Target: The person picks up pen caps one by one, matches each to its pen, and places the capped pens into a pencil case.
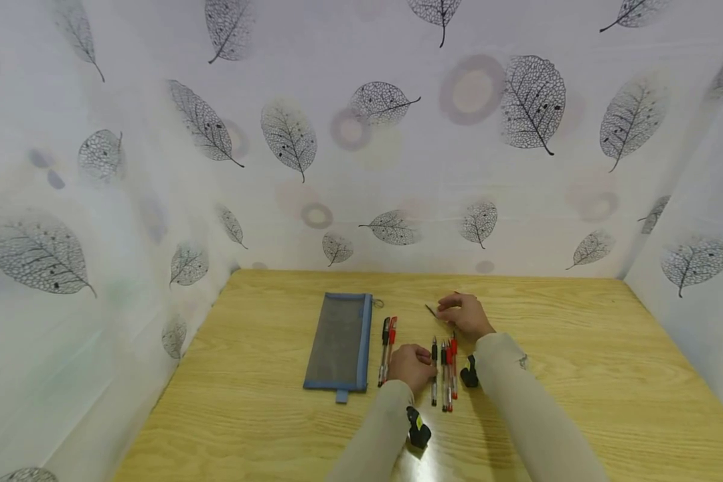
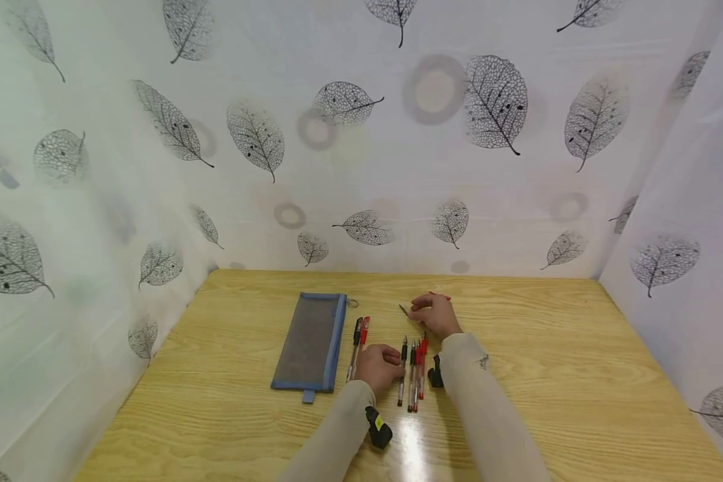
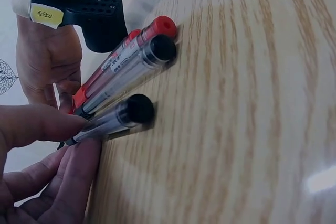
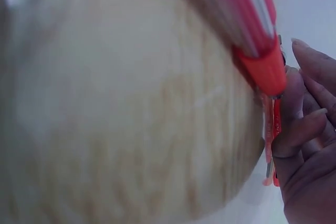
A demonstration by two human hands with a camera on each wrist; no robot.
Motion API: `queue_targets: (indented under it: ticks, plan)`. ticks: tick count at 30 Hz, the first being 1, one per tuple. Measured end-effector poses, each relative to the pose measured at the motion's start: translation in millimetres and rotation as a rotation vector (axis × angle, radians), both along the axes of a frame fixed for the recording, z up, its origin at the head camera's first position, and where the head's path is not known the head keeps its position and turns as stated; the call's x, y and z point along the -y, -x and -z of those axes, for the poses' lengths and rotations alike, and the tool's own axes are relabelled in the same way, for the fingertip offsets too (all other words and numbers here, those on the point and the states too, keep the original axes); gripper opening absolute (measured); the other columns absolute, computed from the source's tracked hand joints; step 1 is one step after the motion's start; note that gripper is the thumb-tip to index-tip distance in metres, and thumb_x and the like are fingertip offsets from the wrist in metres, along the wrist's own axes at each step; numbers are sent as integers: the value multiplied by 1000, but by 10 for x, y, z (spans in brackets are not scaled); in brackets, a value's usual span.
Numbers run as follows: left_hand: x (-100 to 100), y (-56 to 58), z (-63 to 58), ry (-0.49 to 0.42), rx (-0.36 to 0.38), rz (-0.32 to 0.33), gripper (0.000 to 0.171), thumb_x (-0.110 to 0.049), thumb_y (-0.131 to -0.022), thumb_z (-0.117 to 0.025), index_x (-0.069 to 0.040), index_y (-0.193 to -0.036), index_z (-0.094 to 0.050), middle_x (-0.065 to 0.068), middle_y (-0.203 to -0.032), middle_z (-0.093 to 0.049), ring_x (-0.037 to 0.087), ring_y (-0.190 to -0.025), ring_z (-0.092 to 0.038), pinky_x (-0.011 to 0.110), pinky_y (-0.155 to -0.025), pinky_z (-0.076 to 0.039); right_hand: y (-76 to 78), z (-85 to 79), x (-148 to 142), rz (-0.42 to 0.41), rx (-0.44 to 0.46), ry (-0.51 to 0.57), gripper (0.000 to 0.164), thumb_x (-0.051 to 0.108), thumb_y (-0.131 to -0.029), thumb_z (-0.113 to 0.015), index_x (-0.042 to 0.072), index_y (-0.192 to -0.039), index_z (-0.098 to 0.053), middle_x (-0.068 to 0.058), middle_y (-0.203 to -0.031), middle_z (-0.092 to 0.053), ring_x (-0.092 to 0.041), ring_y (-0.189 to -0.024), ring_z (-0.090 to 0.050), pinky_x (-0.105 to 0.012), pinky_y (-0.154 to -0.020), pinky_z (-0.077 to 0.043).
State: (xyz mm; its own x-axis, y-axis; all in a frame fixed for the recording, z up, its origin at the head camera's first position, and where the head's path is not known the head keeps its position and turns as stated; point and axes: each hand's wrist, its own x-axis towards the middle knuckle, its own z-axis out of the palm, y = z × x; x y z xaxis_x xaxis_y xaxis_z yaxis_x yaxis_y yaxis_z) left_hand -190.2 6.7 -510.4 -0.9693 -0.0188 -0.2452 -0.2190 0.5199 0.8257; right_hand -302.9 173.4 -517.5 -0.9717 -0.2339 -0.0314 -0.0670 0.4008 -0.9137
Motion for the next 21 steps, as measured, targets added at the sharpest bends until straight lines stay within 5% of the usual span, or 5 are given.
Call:
queue_targets:
  ticks: [9, 21]
  plan:
    - [-38, -13, -25, 52, -1, -4, 19, -16, -73, -80, -15, -90, -71, -10, -77, -64, 7, -68, -57, 31, -65, -50, -4, 17, 36, 16, -21, -38, 29, 1, -87, -68, -10, -113, -63, -23, -105, -67, -19, -78, -64, -29, -63, -53]
    - [-57, -34, -62, 3, 8, 0, 20, -12, -74, -80, -9, -90, -69, -6, -76, -62, 9, -67, -57, 30, -61, -50, 51, 38, 67, 33, -70, -96, 26, 0, -85, -69, -11, -108, -65, -22, -100, -67, -15, -68, -61, -27, -60, -52]
